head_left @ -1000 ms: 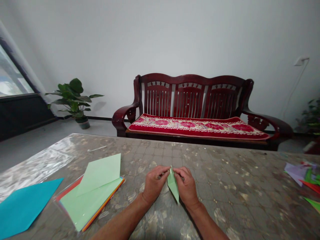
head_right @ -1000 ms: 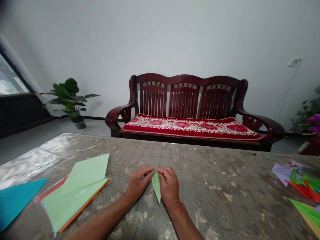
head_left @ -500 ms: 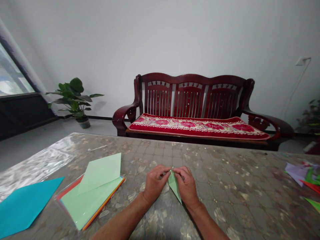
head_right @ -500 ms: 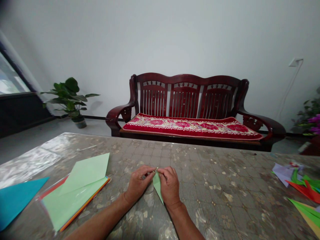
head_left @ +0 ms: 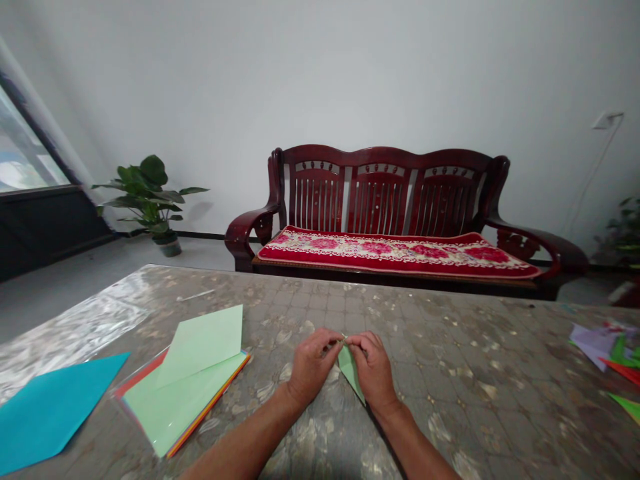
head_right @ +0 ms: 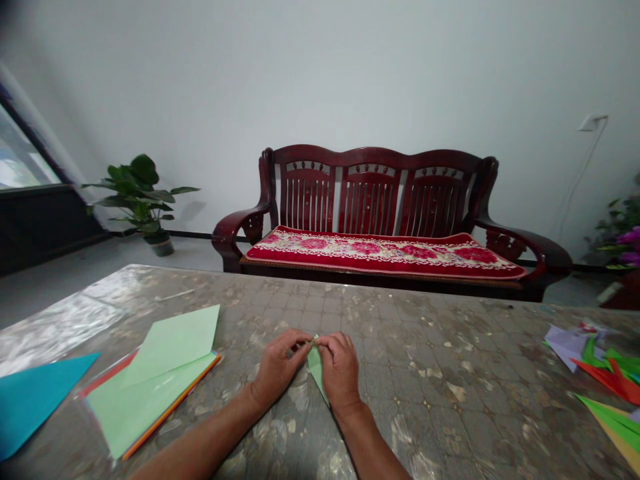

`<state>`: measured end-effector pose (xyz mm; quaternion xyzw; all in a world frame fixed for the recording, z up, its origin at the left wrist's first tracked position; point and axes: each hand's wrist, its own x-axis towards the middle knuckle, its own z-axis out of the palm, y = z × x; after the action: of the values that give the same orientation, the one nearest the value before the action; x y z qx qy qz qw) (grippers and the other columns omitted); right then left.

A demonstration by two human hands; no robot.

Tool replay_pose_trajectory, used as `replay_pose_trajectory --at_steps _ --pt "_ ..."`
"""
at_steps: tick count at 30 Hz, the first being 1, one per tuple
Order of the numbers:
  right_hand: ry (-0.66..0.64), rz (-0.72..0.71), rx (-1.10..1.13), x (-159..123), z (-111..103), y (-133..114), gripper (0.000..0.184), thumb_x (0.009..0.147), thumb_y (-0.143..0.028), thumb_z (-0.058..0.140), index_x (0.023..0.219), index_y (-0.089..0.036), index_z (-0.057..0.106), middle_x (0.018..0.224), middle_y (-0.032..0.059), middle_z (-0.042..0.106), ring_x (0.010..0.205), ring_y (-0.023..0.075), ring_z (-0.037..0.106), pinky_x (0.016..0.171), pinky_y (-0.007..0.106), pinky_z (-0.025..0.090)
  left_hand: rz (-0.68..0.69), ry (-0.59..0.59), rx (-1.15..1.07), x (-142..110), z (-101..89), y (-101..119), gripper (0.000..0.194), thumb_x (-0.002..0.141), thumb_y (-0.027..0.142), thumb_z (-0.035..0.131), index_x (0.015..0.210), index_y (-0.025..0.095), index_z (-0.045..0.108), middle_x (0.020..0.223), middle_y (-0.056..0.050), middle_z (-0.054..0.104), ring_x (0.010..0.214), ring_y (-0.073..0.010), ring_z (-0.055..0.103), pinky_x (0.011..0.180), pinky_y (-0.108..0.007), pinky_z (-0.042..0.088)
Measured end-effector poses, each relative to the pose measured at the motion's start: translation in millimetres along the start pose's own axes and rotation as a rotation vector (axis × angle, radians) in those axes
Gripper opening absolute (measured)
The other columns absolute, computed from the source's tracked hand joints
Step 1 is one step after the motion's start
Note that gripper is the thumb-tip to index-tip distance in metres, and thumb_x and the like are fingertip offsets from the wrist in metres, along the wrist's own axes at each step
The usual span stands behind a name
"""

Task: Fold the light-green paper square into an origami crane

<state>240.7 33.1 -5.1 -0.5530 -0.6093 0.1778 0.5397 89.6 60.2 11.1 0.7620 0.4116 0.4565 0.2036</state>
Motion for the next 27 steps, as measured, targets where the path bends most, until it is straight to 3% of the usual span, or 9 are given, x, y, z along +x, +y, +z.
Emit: replay_pose_trajectory --at_steps 12,18,27 --pt "-0.011 -0.005 0.01 1 -1 -6 0.017 0.085 -0.021 0.052 0.079 -0.025 0.068 0.081 0.0021 0.065 0.084 0.0197 0.058 0.079 0.031 0.045 -0.064 -0.015 -0.063 -3 4.0 -8 0.01 0.088 0.023 0.057 0.086 0.021 0.067 0.079 0.001 0.072 0.073 -0.0146 0.066 0.072 -0.025 0.051" --pt "-0.029 0.01 -0.011 0 -2 -10 0.009 0.082 -0.022 0.059 0.078 -0.024 0.068 0.081 0.0018 0.065 0.085 0.0199 0.059 0.079 0.031 0.044 -0.029 -0.016 -0.047 -2 1.0 -5 0.012 0.088 0.022 0.058 0.083 0.021 0.068 0.077 0.001 0.071 0.071 -0.0139 0.066 0.071 -0.023 0.051" --pt "-0.004 0.048 0.019 0 -1 -7 0.012 0.083 -0.029 0.06 0.074 -0.024 0.068 0.077 0.0016 0.065 0.083 0.02 0.059 0.077 0.03 0.044 0.061 -0.01 -0.008 -2 -1.5 -1 0.013 0.09 0.022 0.056 0.084 0.021 0.068 0.078 0.0 0.072 0.075 -0.0143 0.067 0.073 -0.024 0.052"
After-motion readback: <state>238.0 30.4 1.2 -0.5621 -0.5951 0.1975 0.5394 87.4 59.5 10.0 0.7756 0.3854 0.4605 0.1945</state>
